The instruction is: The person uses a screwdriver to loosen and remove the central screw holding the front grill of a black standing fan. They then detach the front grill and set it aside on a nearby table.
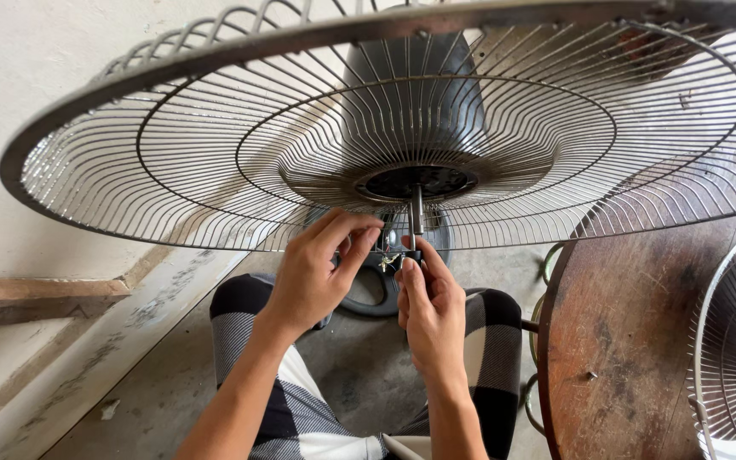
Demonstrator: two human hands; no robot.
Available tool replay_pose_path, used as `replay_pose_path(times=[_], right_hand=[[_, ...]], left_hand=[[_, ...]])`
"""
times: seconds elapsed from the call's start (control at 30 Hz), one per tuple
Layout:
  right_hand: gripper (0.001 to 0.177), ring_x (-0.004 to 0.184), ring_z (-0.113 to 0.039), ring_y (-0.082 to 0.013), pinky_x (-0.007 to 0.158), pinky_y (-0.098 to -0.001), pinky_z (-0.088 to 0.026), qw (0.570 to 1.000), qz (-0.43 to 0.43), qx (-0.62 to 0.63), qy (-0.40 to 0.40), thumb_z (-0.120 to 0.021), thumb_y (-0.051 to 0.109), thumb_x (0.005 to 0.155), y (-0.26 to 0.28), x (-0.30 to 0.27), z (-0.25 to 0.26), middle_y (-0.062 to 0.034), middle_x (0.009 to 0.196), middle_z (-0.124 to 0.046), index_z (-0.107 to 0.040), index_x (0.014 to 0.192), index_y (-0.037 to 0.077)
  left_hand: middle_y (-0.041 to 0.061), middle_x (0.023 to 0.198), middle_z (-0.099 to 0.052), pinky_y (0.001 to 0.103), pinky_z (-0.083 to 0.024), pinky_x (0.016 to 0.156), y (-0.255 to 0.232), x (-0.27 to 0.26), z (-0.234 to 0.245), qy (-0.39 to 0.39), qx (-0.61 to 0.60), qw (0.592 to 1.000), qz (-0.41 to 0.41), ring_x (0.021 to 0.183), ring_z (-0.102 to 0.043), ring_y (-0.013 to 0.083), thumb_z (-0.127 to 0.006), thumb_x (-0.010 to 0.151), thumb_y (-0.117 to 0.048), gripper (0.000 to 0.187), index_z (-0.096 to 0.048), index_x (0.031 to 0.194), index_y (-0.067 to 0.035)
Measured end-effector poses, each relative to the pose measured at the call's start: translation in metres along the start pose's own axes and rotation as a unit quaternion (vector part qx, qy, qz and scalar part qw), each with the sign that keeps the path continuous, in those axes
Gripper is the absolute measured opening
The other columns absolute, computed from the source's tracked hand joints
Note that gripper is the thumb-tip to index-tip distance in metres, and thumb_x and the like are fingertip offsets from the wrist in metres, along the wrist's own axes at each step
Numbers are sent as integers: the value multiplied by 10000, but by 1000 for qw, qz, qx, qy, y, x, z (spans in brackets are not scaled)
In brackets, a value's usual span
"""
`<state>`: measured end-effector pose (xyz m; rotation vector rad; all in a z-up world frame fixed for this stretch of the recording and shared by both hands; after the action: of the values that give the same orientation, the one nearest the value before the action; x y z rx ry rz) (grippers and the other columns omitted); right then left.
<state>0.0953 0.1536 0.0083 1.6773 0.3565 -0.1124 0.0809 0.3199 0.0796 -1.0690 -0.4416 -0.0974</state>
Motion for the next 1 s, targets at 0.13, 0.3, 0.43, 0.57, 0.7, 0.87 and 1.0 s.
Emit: replay_pose_path(times=[0.13,0.3,0.43,0.57,0.7,0.87,1.0], right_hand=[[404,509,-360,29,396,-163,-271,1000,11,-12,-7,-562,147,1022,2,0,-2,49,747,-534,-591,1401,11],[403,505,-371,28,397,-162,-292,999,24,-33,-16,-557,140,1019,0,0,-1,43,759,-557,-583,1398,4],[413,551,-399,29,446,-148,-310,997,46,-48,-25,-554,130,1029,-1,0,-1,39,787,-578,-577,1415,-15],[432,584,-458,16,481,-151,-363,992,68,-102,-38,-557,131,1024,-1,0,2,29,809,-617,-555,1429,-17],[433,652,-514,18,540,-147,-418,981,105,-155,-46,-561,130,1036,3,-1,2,25,862,-663,-542,1438,-29],[446,596,-460,-22,485,-187,-369,992,57,-109,-37,-569,128,1032,-4,-1,3,6,764,-577,-575,1457,-5],[446,589,-504,-54,449,-223,-393,998,-15,58,22,-557,120,1024,-6,1,-1,-9,795,-601,-553,1449,-17]], left_hand=[[-4,877,-695,249,-458,522,23,-6,-12,3,-46,996,80,628,-587,70,-653,1011,-209,166,-732,1077,-79],[10,886,-697,249,-468,550,31,-9,-24,-2,-63,993,100,656,-589,77,-658,1012,-237,198,-753,1075,-75],[14,910,-719,253,-485,577,38,-6,-38,0,-108,985,133,665,-599,83,-668,995,-241,215,-760,1067,-60],[18,867,-705,246,-494,607,48,-3,-55,1,-177,969,174,687,-615,77,-693,979,-235,224,-769,1064,-43],[6,845,-689,237,-458,598,53,-2,-64,-6,-218,956,198,677,-572,67,-718,962,-234,215,-774,1011,-32],[15,852,-638,258,-412,614,54,-4,-65,-33,-223,951,210,692,-482,87,-751,933,-192,187,-790,947,-10],[30,840,-638,275,-422,631,51,-4,-63,-48,-241,943,226,694,-509,100,-746,942,-164,183,-792,897,8]])
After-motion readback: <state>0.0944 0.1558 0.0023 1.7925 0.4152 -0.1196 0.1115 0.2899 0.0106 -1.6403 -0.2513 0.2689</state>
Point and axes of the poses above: each hand's wrist, its own x-axis towards the middle knuckle, its own z-axis out of the back of the hand, y = z × x, the point moved 8 cm from there along x, towards the middle knuckle
